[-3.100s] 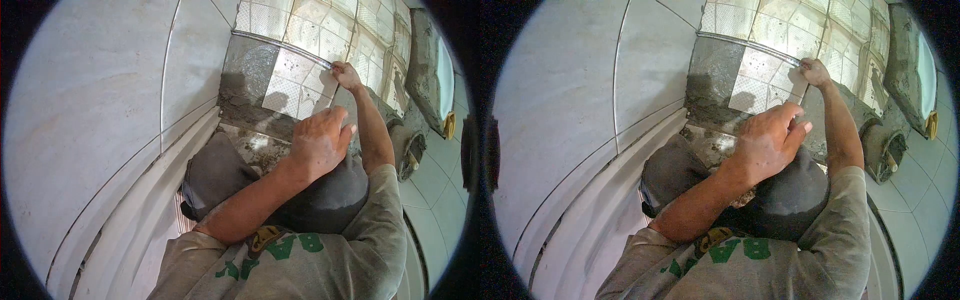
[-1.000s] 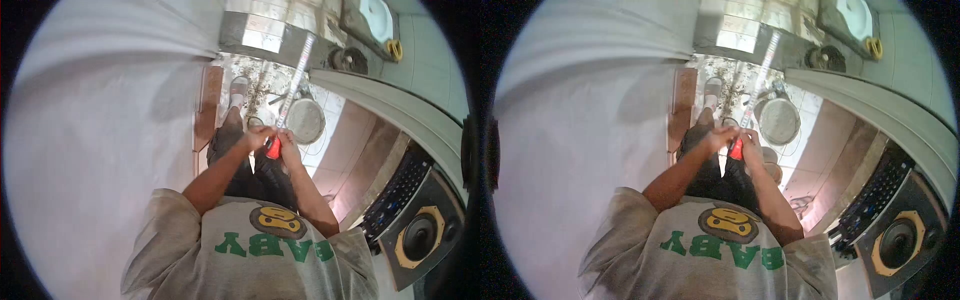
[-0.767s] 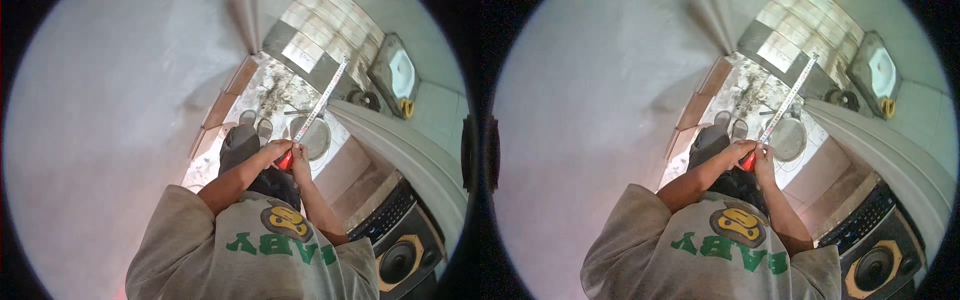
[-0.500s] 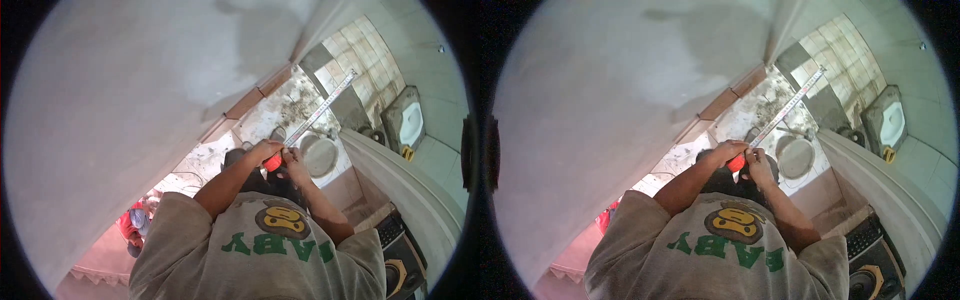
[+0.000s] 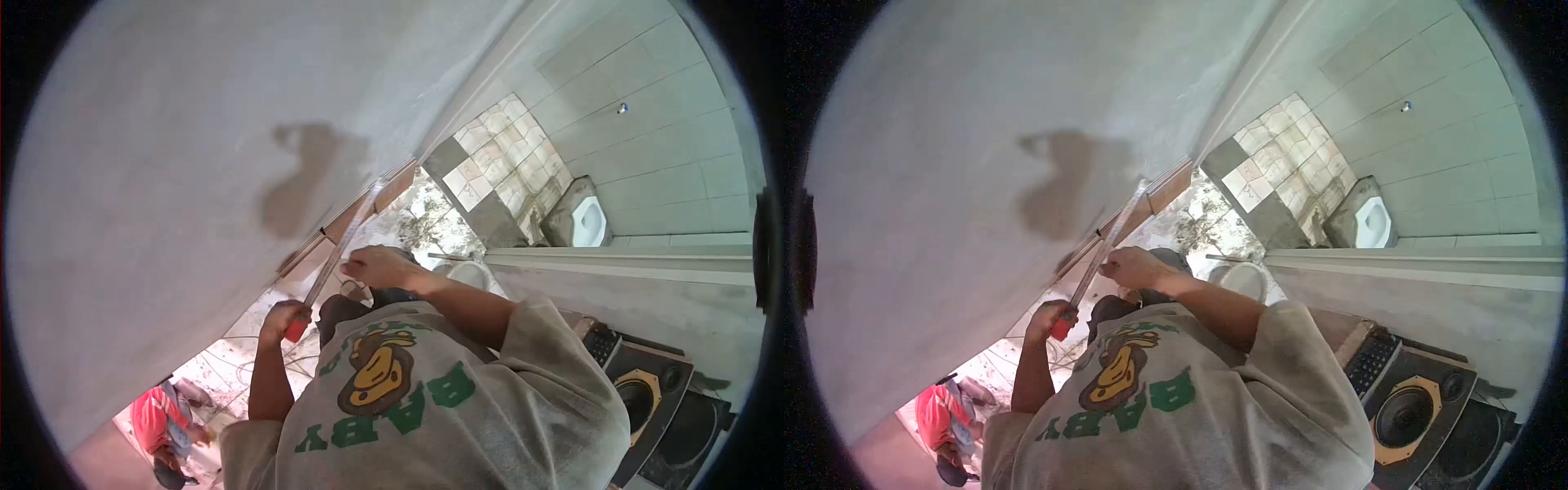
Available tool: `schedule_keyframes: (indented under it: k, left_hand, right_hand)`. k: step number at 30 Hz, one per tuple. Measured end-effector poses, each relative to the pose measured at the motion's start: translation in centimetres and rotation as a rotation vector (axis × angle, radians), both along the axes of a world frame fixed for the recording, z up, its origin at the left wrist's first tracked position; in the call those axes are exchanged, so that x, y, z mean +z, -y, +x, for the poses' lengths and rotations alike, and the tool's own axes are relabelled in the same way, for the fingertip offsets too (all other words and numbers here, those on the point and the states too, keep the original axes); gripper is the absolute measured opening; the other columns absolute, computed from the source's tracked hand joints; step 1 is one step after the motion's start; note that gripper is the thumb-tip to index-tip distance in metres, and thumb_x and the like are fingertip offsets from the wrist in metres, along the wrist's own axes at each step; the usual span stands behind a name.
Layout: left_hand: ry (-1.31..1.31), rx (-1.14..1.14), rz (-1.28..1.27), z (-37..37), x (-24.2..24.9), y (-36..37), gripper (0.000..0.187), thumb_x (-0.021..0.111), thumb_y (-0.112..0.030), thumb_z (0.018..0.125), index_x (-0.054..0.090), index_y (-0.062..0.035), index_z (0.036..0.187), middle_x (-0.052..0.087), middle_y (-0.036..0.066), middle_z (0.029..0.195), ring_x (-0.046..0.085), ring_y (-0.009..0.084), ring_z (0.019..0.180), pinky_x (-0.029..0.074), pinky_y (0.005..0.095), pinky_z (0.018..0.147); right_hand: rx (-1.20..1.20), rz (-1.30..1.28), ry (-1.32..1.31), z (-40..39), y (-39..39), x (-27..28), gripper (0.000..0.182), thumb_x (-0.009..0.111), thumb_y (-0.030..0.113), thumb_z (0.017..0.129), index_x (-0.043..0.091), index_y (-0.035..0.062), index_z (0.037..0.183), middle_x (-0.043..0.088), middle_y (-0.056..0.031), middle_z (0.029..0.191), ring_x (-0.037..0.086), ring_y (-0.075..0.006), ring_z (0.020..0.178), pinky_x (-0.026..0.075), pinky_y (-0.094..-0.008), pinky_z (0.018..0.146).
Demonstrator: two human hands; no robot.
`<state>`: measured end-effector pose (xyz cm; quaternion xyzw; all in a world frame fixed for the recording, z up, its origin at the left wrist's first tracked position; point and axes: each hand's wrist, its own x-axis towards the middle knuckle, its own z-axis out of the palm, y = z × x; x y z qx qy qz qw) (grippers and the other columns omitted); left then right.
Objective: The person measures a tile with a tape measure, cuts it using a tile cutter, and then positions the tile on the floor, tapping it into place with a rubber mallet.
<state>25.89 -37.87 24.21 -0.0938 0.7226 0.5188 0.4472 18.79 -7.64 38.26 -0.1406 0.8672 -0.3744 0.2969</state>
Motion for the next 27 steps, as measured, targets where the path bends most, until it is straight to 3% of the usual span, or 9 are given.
schedule_keyframes:
  k: [5,7,11,15,17,18,21,23,27]
  left_hand:
    - [-0.056,0.32,-0.035,10.4,-6.8,3.3,0.019,0.061,-0.022,0.075,0.069,-0.006,0.08,0.068,0.01,0.08,0.065,0.0195,0.072,0.051,0.0325,0.062]
    - [-0.579,-0.379,-0.394,13.4,-8.8,3.6,0.022,0.057,-0.028,0.076,0.071,-0.0107,0.081,0.068,0.011,0.085,0.065,0.0264,0.076,0.051,0.0366,0.065]
    - [-0.13,-0.004,-0.517,20.1,-10.5,-0.6,0.018,0.061,-0.027,0.069,0.07,-0.0147,0.078,0.067,0.011,0.083,0.064,0.0294,0.074,0.05,0.0405,0.063]
    - [-0.186,0.202,-0.602,27.7,-14.1,-7.8,0.022,0.057,-0.026,0.073,0.07,-0.0126,0.085,0.068,0.012,0.086,0.065,0.0299,0.081,0.051,0.0391,0.069]
    - [-0.162,0.659,-0.57,29.9,-17.0,-13.6,0.022,0.055,-0.024,0.077,0.069,-0.0106,0.087,0.068,0.012,0.088,0.065,0.03,0.084,0.051,0.0384,0.073]
    - [0.322,1.292,-0.229,27.6,-11.9,-15.8,0.021,0.055,-0.023,0.08,0.067,-0.0102,0.092,0.067,0.011,0.087,0.064,0.0278,0.083,0.05,0.037,0.075]
    - [-0.116,1.073,-0.641,29.4,-15.5,-24.3,0.025,0.055,-0.023,0.083,0.068,-0.0017,0.085,0.067,0.012,0.085,0.064,0.0234,0.077,0.05,0.0347,0.069]
    - [0.278,1.992,0.05,28.3,-18.7,-29.2,0.028,0.055,-0.026,0.085,0.065,0.0005,0.085,0.064,0.01,0.079,0.061,0.0192,0.071,0.049,0.0325,0.065]
    - [0.477,2.53,0.497,24.6,-17.1,-30.6,0.028,0.057,-0.03,0.087,0.06,-0.0018,0.09,0.063,0.009,0.075,0.06,0.0182,0.067,0.049,0.0309,0.062]
  right_hand:
    - [0.22,-0.003,-0.028,-1.5,4.4,-2.0,0.033,0.054,0.035,0.086,0.064,0.0035,0.086,0.064,-0.021,0.088,0.061,-0.0372,0.091,0.047,-0.0441,0.079]
    - [0.346,0.054,-0.045,-2.1,5.4,-3.6,0.034,0.054,0.035,0.086,0.064,0.0029,0.084,0.064,-0.0212,0.086,0.061,-0.0366,0.089,0.047,-0.0442,0.078]
    - [0.573,0.231,0.103,-4.8,6.3,-4.0,0.033,0.053,0.034,0.086,0.064,0.0027,0.084,0.064,-0.02,0.082,0.062,-0.0359,0.083,0.047,-0.0441,0.075]
    - [0.777,0.392,0.045,-8.3,7.5,-9.1,0.032,0.053,0.033,0.086,0.065,0.0034,0.084,0.064,-0.0196,0.08,0.062,-0.0364,0.082,0.048,-0.0449,0.075]
    - [0.91,0.446,-0.02,-10.3,8.6,-12.4,0.031,0.054,0.032,0.086,0.065,0.0038,0.084,0.064,-0.0193,0.08,0.063,-0.0365,0.082,0.048,-0.0453,0.075]
    - [1.008,0.456,-0.148,-10.8,8.8,-15.3,0.031,0.056,0.032,0.084,0.066,0.0034,0.081,0.065,-0.0189,0.079,0.063,-0.0358,0.077,0.049,-0.0437,0.071]
    - [1.164,0.466,-0.294,-10.5,9.5,-24.0,0.029,0.057,0.03,0.082,0.066,0.0028,0.078,0.065,-0.0201,0.08,0.063,-0.0373,0.074,0.051,-0.0434,0.069]
    - [1.204,0.467,-0.31,-9.8,11.3,-29.7,0.028,0.056,0.029,0.081,0.066,0.0026,0.078,0.065,-0.0218,0.08,0.062,-0.0394,0.075,0.051,-0.0447,0.071]
    - [1.212,0.632,-0.356,-6.5,16.1,-40.7,0.039,0.056,0.024,0.081,0.056,-0.0026,0.109,0.057,-0.0287,0.106,0.059,-0.041,0.096,0.048,-0.0461,0.084]
